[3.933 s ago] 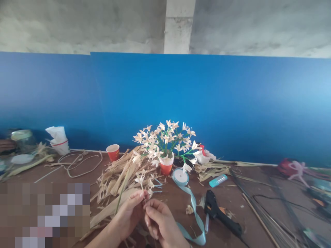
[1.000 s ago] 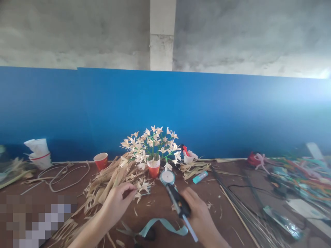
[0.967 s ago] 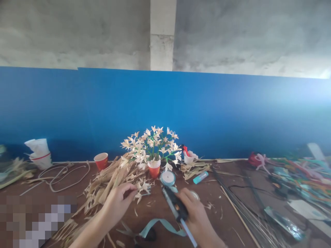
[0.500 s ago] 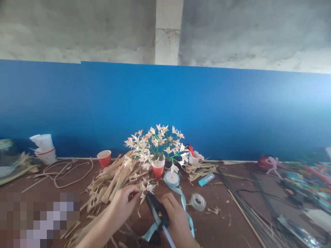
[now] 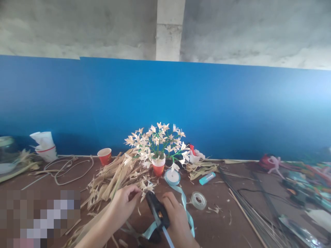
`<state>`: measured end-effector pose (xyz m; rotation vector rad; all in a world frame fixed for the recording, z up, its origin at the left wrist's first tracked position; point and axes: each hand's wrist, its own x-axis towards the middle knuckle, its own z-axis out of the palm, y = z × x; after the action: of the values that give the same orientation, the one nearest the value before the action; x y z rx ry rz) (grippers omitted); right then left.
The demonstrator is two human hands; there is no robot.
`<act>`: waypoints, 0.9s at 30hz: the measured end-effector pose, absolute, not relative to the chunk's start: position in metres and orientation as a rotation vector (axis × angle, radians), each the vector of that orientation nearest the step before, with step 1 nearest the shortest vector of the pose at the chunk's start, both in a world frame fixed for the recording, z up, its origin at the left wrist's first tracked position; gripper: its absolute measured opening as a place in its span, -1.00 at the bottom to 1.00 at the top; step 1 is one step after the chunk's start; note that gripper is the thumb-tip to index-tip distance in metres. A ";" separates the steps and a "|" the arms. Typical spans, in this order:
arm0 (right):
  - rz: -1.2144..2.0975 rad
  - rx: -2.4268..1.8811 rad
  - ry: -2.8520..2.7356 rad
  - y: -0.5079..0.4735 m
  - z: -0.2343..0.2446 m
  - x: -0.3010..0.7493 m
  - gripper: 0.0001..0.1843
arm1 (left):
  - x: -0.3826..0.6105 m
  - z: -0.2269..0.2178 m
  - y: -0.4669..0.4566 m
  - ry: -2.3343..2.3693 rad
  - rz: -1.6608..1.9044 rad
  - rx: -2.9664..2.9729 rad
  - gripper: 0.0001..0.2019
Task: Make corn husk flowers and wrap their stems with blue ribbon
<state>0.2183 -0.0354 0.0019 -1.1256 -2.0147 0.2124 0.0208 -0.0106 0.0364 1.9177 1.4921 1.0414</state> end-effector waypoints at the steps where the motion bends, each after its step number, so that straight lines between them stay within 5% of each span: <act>1: 0.226 -1.138 -2.021 -0.036 0.002 0.218 -0.71 | 0.021 0.037 -0.011 1.492 1.035 1.913 -0.81; 27: 0.037 -1.247 -2.191 -0.037 -0.004 0.223 -0.68 | 0.020 0.049 -0.011 1.438 0.943 1.743 -0.82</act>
<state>0.2233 -0.0372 -0.0044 -1.2474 -2.1907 0.0373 0.0198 -0.0113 0.0488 1.7434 1.4382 0.9430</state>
